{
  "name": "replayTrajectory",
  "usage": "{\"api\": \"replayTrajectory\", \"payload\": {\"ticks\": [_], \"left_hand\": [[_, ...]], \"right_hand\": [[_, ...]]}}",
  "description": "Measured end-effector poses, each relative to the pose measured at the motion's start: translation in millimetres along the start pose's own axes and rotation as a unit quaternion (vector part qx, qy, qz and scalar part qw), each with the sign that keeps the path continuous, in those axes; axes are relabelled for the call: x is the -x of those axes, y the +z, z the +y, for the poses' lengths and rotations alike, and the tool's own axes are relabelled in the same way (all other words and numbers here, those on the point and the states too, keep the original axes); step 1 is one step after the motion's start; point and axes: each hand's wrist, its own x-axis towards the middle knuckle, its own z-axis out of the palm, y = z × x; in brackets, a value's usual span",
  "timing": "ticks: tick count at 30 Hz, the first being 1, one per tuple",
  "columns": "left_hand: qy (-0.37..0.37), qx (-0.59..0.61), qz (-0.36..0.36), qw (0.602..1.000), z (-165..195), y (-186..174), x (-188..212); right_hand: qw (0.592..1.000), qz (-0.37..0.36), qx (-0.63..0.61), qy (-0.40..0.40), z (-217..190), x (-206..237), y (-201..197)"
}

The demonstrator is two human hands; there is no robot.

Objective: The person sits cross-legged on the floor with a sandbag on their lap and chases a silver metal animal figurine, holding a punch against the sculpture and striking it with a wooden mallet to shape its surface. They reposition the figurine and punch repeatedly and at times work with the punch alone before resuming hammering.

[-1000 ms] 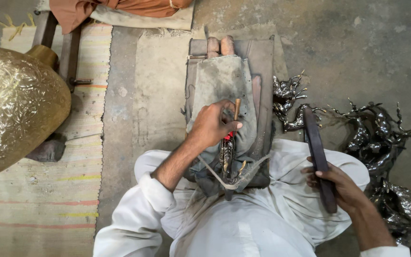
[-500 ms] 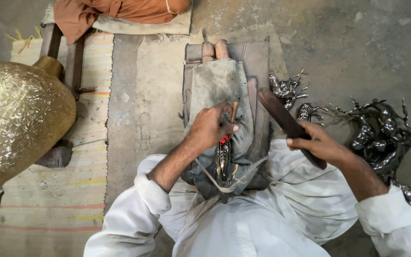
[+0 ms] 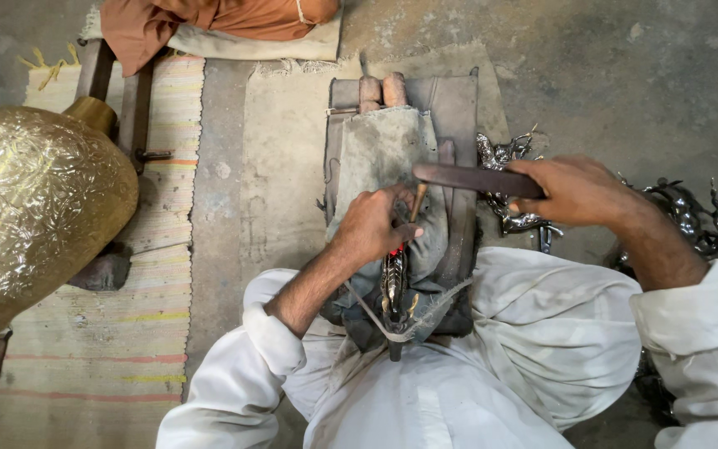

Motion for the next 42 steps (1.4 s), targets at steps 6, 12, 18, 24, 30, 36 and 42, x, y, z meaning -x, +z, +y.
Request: {"api": "replayTrajectory", "payload": {"ticks": [6, 12, 18, 24, 30, 36, 42], "left_hand": [[-0.005, -0.001, 0.023, 1.0, -1, 1, 4], [-0.007, -0.015, 0.012, 1.0, 0, 0, 1], [0.0, -0.011, 0.005, 1.0, -2, 0, -1], [-0.007, -0.01, 0.0, 1.0, -3, 3, -4], [0.002, -0.02, -0.002, 1.0, -2, -1, -4], [-0.003, -0.023, -0.009, 1.0, -1, -2, -4], [0.01, -0.011, -0.001, 1.0, 0, -2, -3]], "right_hand": [[0.966, 0.052, -0.253, -0.027, 2, -9, 7], [1.0, 0.021, -0.017, -0.001, -5, -7, -1], [0.998, -0.027, -0.023, 0.046, -12, -8, -4], [0.999, -0.024, -0.004, 0.038, -13, -11, -3], [0.998, -0.037, -0.028, 0.033, -16, -14, -1], [0.988, -0.028, -0.152, -0.009, -18, -14, 3], [0.991, 0.014, -0.134, 0.02, -17, -11, 2]]}}
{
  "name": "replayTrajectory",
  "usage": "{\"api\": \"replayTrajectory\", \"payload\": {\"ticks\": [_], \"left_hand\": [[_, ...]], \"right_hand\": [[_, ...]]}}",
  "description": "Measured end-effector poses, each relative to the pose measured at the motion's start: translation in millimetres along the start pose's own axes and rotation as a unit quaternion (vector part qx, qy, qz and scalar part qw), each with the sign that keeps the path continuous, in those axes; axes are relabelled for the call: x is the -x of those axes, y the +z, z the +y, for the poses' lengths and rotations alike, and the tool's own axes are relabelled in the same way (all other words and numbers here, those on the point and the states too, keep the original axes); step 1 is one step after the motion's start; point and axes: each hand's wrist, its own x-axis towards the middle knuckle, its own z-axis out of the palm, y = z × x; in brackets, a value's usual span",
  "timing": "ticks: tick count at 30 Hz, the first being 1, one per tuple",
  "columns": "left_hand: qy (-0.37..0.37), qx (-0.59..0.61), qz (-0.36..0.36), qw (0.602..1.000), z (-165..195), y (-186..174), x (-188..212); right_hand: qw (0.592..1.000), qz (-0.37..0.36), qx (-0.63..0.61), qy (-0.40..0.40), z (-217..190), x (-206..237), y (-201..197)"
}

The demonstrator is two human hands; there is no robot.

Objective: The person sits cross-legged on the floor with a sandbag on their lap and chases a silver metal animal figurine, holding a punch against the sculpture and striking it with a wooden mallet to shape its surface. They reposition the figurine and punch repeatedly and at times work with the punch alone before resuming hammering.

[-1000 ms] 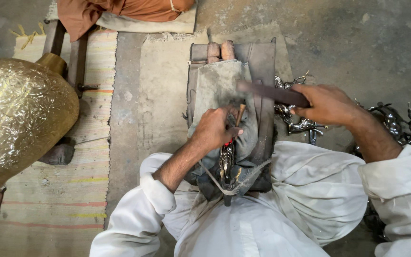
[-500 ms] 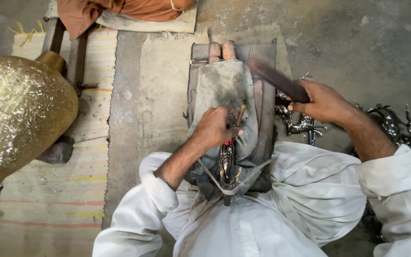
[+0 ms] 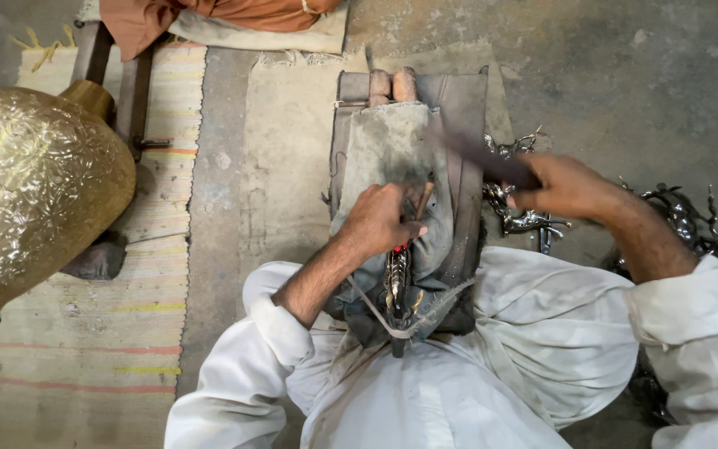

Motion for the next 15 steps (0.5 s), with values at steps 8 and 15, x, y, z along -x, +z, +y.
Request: {"api": "replayTrajectory", "payload": {"ticks": [8, 15], "left_hand": [[0.018, 0.002, 0.015, 1.0, -7.4, 6.1, 1.0], [0.031, -0.004, 0.029, 0.999, -5.7, 4.1, 4.9]], "right_hand": [[0.985, -0.063, 0.158, -0.008, -2.1, 0.4, -2.0], [0.997, -0.007, 0.023, -0.074, -3.0, -1.3, -2.6]]}}
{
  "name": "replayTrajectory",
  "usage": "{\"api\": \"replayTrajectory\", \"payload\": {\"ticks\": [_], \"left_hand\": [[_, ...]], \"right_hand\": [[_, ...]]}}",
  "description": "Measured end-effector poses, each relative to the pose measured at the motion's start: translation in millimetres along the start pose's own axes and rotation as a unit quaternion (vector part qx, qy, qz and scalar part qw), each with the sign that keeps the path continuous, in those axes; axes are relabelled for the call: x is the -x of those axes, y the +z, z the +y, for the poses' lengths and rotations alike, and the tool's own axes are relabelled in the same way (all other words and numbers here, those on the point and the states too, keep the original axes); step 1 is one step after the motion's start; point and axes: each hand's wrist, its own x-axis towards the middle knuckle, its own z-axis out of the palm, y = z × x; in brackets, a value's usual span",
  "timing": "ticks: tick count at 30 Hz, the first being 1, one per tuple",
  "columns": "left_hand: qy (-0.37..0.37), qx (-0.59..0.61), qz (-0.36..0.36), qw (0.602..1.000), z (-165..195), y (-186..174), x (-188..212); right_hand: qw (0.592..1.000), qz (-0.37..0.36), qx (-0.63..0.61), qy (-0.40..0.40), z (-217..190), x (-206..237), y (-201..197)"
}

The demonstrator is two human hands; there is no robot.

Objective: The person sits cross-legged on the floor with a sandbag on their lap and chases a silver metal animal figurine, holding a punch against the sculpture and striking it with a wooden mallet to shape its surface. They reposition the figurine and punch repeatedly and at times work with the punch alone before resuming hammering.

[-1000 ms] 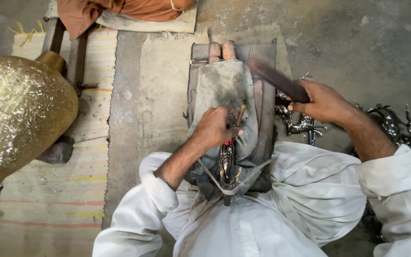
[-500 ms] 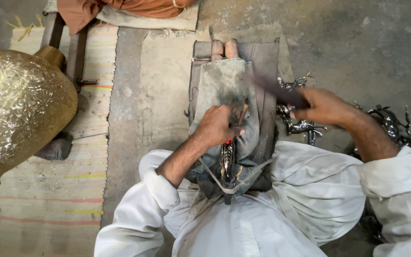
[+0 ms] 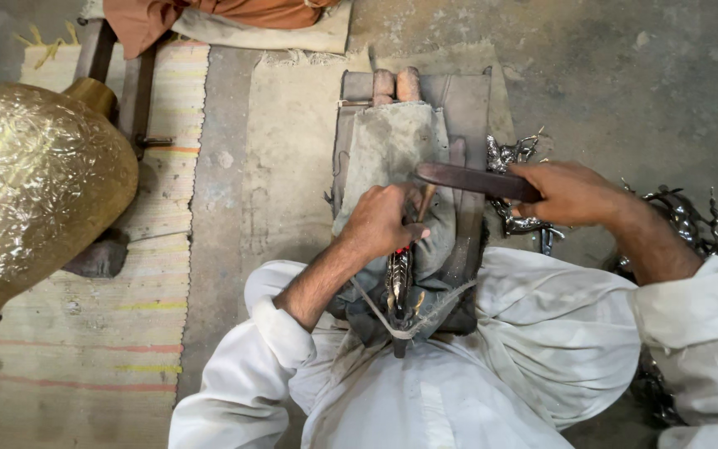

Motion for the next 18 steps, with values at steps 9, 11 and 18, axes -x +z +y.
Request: {"api": "replayTrajectory", "payload": {"ticks": [9, 11, 18], "left_hand": [[-0.009, -0.001, 0.0, 1.0, 2.3, -1.3, 3.3], [-0.013, -0.003, 0.004, 1.0, 1.9, -0.6, 2.9], [-0.003, 0.005, 0.019, 1.0, -0.6, 1.3, 4.7]], "right_hand": [[0.991, -0.002, 0.095, 0.093, -4.5, 3.9, -0.7], [0.992, 0.068, -0.011, 0.107, -4.7, 3.2, -2.3], [0.996, 0.038, 0.068, 0.044, 0.2, 1.5, -0.5]]}}
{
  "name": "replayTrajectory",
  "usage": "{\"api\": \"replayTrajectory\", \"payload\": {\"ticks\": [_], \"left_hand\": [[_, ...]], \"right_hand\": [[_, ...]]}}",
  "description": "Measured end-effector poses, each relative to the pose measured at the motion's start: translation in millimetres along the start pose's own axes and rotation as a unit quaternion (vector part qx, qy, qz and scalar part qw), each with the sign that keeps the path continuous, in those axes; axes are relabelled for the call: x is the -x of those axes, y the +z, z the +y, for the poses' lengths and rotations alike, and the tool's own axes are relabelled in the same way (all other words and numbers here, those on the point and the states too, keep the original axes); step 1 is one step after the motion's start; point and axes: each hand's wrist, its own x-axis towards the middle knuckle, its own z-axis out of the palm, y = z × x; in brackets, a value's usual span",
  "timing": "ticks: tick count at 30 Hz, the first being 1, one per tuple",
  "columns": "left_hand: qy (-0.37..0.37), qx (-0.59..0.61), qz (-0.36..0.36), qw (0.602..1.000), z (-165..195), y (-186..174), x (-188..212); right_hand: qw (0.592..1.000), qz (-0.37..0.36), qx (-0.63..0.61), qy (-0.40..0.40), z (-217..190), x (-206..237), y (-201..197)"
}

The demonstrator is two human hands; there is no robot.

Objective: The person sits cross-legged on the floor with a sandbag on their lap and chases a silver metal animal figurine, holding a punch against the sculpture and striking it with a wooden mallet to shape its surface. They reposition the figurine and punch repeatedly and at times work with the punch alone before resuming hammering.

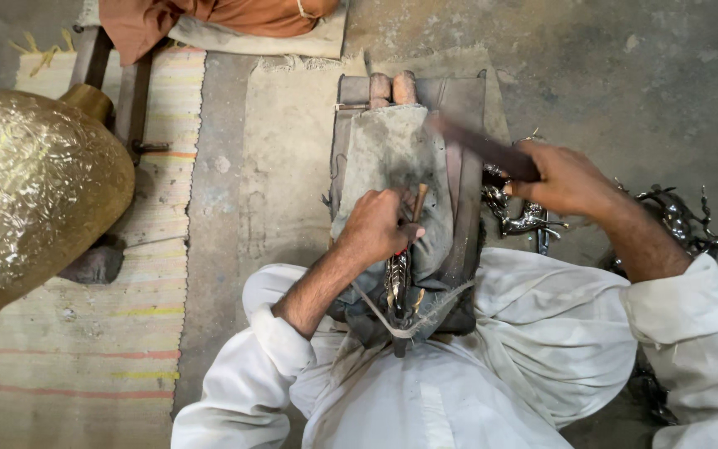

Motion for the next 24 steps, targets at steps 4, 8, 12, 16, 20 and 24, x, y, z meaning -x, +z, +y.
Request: {"api": "replayTrajectory", "payload": {"ticks": [4, 8, 12, 16, 20, 24], "left_hand": [[-0.017, 0.005, -0.016, 1.0, 4, -1, 0], [-0.031, 0.0, -0.034, 0.999, 9, -2, 1], [-0.021, 0.016, -0.02, 0.999, 10, -4, 4], [0.009, 0.022, 0.002, 1.0, 9, -3, 7], [0.016, 0.013, 0.003, 1.0, 11, -3, 9], [0.003, 0.022, -0.005, 1.0, 13, -4, 11]], "right_hand": [[0.998, -0.047, 0.035, 0.009, 2, 0, 3], [0.99, 0.024, -0.137, 0.035, 7, 2, 6], [0.998, -0.034, 0.035, 0.044, 9, 4, 7], [0.999, -0.039, 0.014, 0.031, 11, 6, 6], [0.996, -0.008, 0.046, 0.07, 12, 6, 7], [1.0, -0.023, -0.01, -0.007, 13, 7, 9]]}}
